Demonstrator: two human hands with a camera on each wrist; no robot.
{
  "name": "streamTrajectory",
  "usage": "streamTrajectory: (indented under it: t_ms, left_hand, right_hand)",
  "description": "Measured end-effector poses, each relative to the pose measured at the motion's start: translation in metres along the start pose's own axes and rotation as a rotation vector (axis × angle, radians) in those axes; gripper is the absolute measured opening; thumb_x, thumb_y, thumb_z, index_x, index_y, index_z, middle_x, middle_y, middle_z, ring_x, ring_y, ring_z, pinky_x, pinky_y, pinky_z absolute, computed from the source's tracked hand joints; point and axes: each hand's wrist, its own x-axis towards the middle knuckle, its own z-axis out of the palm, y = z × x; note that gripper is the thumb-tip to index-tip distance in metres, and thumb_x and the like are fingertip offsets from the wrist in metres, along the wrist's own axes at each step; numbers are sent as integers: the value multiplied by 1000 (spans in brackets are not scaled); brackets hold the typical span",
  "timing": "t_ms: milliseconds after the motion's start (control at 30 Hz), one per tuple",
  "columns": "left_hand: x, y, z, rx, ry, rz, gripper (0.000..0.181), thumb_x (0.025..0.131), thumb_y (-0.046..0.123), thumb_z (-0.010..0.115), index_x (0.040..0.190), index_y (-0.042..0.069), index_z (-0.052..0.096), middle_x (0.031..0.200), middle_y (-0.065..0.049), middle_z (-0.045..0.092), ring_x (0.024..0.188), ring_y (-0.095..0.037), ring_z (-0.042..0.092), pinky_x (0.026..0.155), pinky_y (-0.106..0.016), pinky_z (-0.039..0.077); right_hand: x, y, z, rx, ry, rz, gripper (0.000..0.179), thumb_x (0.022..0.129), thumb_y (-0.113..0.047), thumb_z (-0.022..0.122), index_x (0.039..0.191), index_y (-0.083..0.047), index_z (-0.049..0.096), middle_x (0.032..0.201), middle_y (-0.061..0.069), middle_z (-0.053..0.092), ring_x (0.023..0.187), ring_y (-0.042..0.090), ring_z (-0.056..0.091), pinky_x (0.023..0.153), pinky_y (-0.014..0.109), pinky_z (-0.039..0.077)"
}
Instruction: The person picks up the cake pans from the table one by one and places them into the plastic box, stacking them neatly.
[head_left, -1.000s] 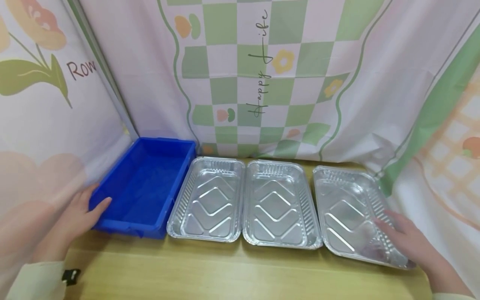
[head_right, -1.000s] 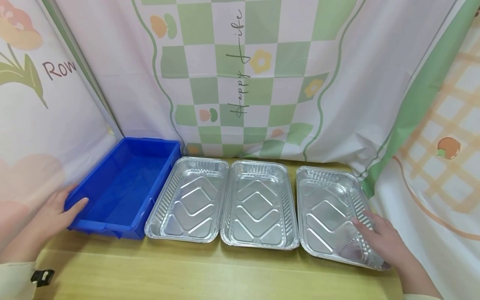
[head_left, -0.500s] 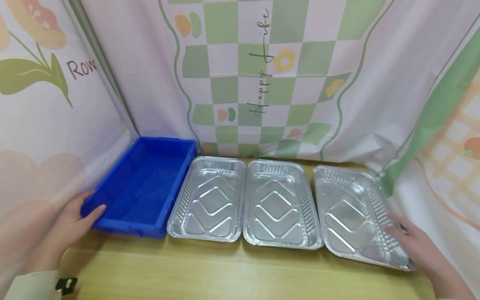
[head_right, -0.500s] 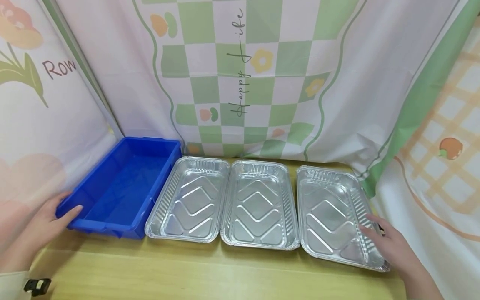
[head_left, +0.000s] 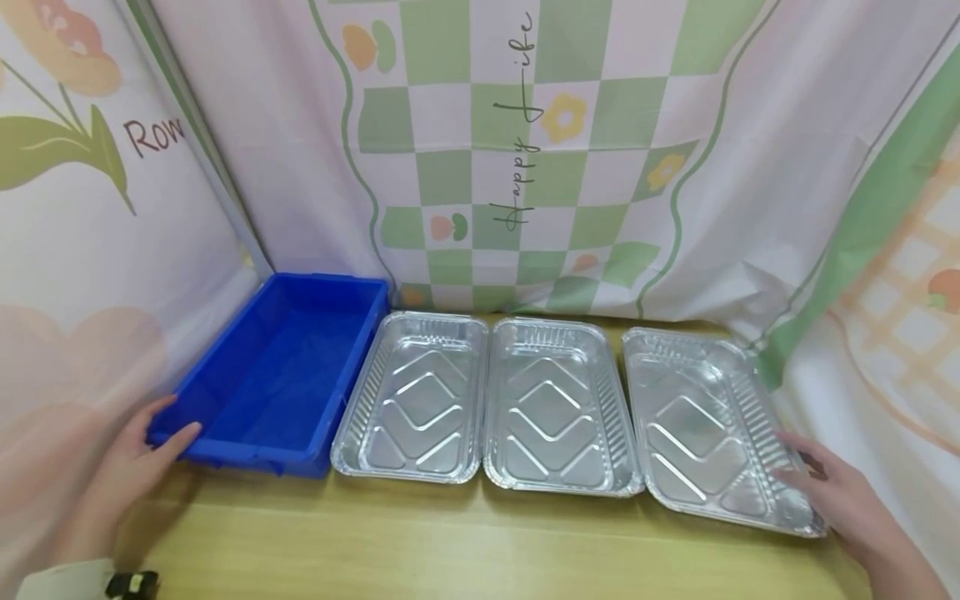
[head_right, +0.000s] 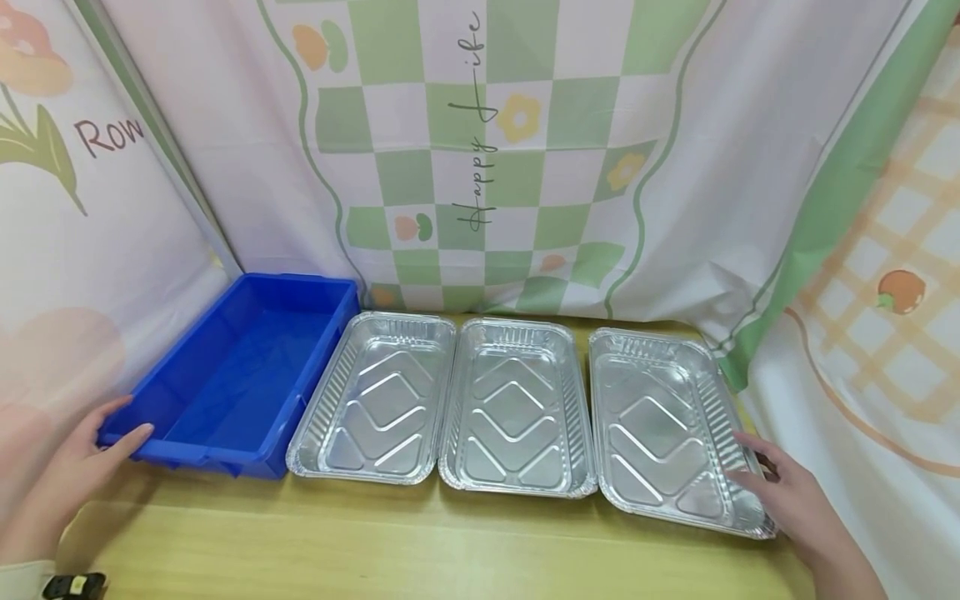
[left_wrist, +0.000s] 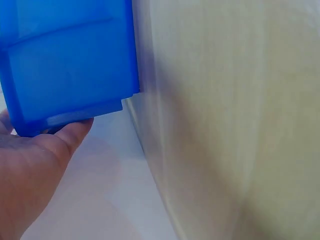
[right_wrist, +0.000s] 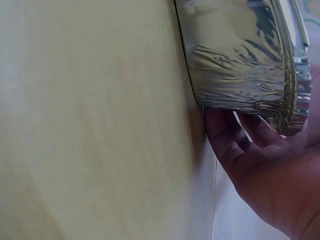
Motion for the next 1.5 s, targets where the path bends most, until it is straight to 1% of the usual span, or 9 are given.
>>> streamTrajectory:
  t_ms: [67, 100, 167, 367, 733, 867, 1100, 1267, 1500]
  left_hand:
    - [-2, 0, 0, -20, -8, -29, 71, 100, 29, 57, 150, -8, 23, 149, -40, 22, 135, -57, 16, 112, -62, 9]
    - [-3, 0, 1, -30, -12, -42, 71, 100, 30, 56, 151, -7, 22, 149, -40, 21, 135, -56, 15, 112, -62, 8]
    - [-4, -1, 1, -36, -17, -61, 72, 101, 31, 55, 152, -6, 21, 150, -39, 19, 136, -54, 15, 113, -60, 7]
    - [-7, -8, 3, -58, -6, -73, 72, 101, 31, 55, 152, -5, 19, 151, -38, 17, 139, -49, 11, 116, -51, 3]
    - [-9, -12, 5, -93, 13, -100, 74, 100, 32, 57, 155, 1, 18, 154, -34, 17, 141, -42, 10, 117, -48, 3]
    - [-9, -13, 5, -91, 7, -100, 74, 101, 32, 56, 155, 2, 17, 155, -33, 14, 141, -43, 8, 116, -51, 2]
    - [-9, -14, 5, -72, 5, -92, 73, 101, 32, 55, 154, 0, 18, 154, -35, 15, 141, -45, 7, 115, -52, 1]
    - [-9, -14, 5, -65, 5, -96, 73, 101, 33, 55, 155, 0, 18, 154, -35, 15, 141, -46, 7, 115, -52, 1]
    - [-10, -13, 5, -118, 6, -119, 71, 101, 33, 55, 157, 8, 18, 156, -31, 13, 143, -38, 6, 116, -49, 0]
  right_hand:
    - [-2, 3, -1, -7, 11, -24, 66, 98, -19, 62, 155, -22, 30, 150, -16, 29, 115, -7, 40, 80, 6, 37]
    - [-2, 4, -1, 2, 15, -33, 66, 97, -17, 63, 155, -21, 32, 143, -21, 34, 105, -15, 38, 77, 6, 38]
    - [-4, 5, -1, 26, 13, -41, 66, 96, -14, 64, 154, -21, 34, 133, -27, 39, 100, -20, 38, 74, 6, 39]
    - [-5, 7, -3, 77, 15, -43, 65, 94, -8, 65, 152, -19, 37, 117, -38, 41, 98, -19, 44, 73, 9, 42]
    - [-8, 11, -4, 56, 17, -26, 66, 95, -11, 65, 153, -20, 35, 128, -33, 39, 100, -22, 38, 76, 5, 39]
    - [-7, 13, -4, 120, 35, -65, 65, 92, -2, 66, 151, -15, 40, 119, -37, 45, 100, -20, 44, 76, 5, 41]
    - [-5, 17, -4, 261, 38, -106, 62, 89, 7, 64, 146, -13, 48, 118, -35, 51, 102, -17, 49, 77, 6, 43]
    - [-6, 20, -5, 398, 28, -109, 61, 89, 12, 62, 143, -12, 51, 119, -31, 56, 102, -12, 54, 76, 9, 46]
    - [-9, 21, -7, 473, 5, -70, 63, 90, 12, 60, 145, -17, 50, 117, -31, 56, 101, -13, 53, 76, 11, 48]
